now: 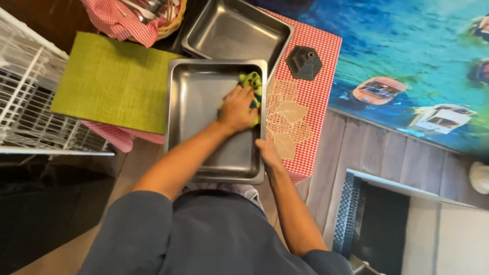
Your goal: Cleaning and organizing metal trays in a restaurant kitchen or dining area.
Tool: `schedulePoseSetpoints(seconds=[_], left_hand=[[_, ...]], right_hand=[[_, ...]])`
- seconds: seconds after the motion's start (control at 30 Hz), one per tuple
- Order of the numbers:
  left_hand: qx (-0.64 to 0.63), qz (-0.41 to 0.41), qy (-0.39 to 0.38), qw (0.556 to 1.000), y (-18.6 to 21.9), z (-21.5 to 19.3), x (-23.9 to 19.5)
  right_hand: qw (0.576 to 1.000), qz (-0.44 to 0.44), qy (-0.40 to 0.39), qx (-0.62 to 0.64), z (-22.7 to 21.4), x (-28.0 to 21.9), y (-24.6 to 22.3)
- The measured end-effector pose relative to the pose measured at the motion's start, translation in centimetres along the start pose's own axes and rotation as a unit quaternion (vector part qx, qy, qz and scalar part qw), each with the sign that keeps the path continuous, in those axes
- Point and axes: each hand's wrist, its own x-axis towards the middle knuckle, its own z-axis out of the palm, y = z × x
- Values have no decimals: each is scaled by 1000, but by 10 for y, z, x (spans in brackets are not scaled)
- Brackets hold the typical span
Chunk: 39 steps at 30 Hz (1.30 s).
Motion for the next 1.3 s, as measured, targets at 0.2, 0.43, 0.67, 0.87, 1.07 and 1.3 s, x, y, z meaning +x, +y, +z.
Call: schedulePoseSetpoints(seconds=[0.2, 0.43, 0.67, 0.87, 1.07, 1.3], left_hand=[[116, 160, -215, 956, -46, -36, 37], [265, 143, -417, 858, -12, -77, 8], [9, 157, -436, 886, 23, -61, 15], [11, 29, -242, 970, 6, -2, 7], [103, 0, -190, 976, 41, 23, -4], [86, -23, -335, 938, 16, -15, 48]], right_hand=[[996, 17, -14, 82, -37, -5, 26], [993, 23, 35, 114, -94, 14, 57], [976, 68, 4, 205, -44, -4, 1], [988, 23, 4, 154, -56, -7, 19], [994, 8, 21, 110, -61, -9, 45], [993, 14, 78, 92, -91, -11, 68]])
